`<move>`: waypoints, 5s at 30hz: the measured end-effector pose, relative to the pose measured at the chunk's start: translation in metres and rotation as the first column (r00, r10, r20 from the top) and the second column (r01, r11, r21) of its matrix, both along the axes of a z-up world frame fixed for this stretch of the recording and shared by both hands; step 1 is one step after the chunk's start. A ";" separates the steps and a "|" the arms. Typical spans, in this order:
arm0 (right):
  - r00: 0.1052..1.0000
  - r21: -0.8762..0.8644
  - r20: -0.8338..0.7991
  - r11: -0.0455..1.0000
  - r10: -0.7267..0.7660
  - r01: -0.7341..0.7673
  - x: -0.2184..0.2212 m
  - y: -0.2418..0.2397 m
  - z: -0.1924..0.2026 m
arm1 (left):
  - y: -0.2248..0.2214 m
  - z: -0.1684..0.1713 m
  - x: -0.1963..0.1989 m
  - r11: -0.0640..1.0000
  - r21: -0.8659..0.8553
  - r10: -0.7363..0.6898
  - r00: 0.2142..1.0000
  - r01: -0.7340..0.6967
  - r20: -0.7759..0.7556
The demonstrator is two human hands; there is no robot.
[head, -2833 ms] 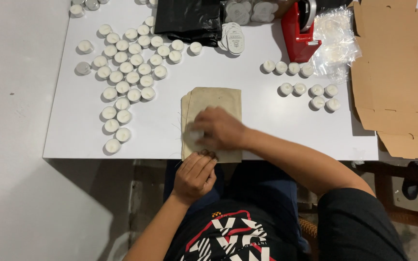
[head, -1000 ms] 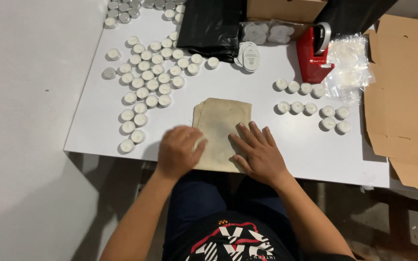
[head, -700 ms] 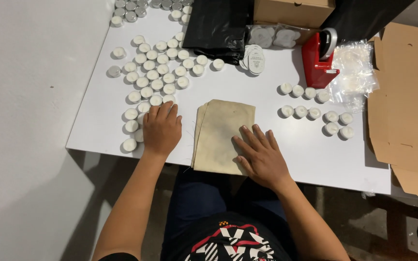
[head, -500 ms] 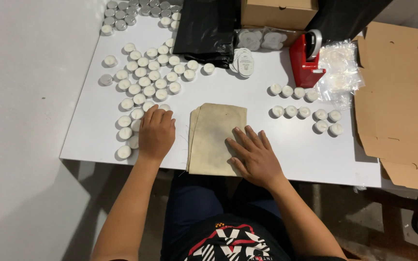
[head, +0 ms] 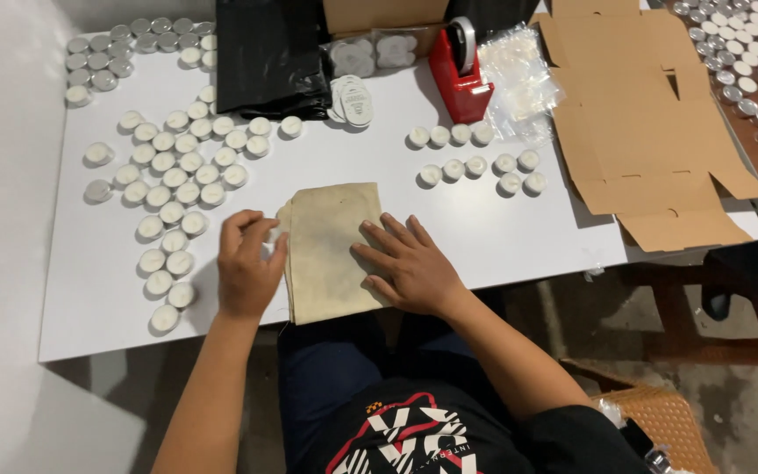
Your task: The person is cleaning small tea light candles by rubbing them against a cloth on a production table.
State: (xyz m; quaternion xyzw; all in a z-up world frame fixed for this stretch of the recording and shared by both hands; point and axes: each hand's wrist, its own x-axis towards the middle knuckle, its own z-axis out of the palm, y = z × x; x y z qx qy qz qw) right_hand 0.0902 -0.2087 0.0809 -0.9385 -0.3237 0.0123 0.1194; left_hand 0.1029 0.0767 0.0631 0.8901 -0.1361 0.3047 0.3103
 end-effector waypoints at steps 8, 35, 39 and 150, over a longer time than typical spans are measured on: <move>0.998 0.143 0.028 0.988 -0.060 0.055 0.027 0.015 -0.010 | -0.052 0.002 -0.006 0.959 -0.011 -0.278 0.933 0.283 -0.228; 0.981 0.370 0.028 0.910 0.191 -0.188 0.070 0.054 -0.053 | -0.034 0.008 -0.017 0.985 0.151 0.003 0.870 0.082 -0.494; 0.991 0.342 0.131 0.939 -0.010 -0.036 0.109 0.037 -0.052 | -0.033 0.014 -0.018 0.990 0.114 -0.014 0.857 0.084 -0.515; 0.990 -0.178 -0.090 0.980 -0.111 0.094 0.006 0.037 0.008 | -0.023 0.010 -0.030 0.955 0.254 -0.027 0.896 0.154 -0.442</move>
